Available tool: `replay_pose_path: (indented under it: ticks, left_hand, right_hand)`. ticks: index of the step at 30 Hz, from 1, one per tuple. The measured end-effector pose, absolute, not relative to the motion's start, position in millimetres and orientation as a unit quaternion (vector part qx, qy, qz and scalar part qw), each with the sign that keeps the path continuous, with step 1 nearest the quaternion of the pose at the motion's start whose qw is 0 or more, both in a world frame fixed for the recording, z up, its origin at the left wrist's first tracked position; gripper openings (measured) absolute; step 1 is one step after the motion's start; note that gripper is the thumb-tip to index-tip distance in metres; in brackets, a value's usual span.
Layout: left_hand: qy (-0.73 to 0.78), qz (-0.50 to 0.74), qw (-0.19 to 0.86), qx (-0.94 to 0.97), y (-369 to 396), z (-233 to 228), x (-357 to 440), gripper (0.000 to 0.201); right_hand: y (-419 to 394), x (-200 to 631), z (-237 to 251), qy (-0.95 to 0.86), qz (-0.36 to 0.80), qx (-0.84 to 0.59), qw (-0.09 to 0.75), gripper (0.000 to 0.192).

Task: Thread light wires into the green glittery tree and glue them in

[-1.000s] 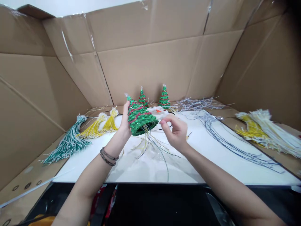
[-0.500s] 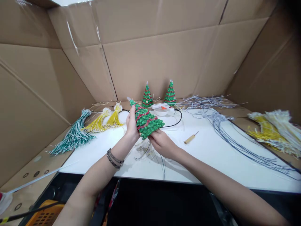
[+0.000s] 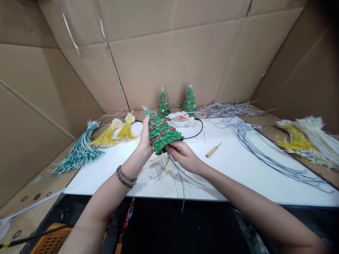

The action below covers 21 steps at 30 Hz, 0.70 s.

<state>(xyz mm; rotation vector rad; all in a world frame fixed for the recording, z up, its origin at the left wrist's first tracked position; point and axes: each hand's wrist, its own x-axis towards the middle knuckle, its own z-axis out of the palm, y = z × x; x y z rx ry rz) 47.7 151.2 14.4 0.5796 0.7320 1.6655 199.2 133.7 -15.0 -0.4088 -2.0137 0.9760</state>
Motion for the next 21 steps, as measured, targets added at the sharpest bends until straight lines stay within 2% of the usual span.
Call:
replay_pose_path:
  ticks: [5,11,16,21]
  left_hand:
    - [0.304,0.704,0.588,0.257,144,24,53,0.032]
    - [0.313,0.723,0.566,0.244,146,24,49,0.036]
    - [0.3,0.714,0.58,0.253,146,25,48,0.04]
    - [0.321,0.727,0.557,0.24,142,25,57,0.042]
  right_hand:
    - [128,202,-13,-0.797,0.413,-0.147,0.415,0.019]
    - [126,204,-21,-0.85,0.336,-0.111,0.391,0.026]
    - [124,202,-25,-0.753,0.405,-0.193,0.482,0.02]
    - [126,202,-28,-0.674,0.454,-0.277,0.513,0.016]
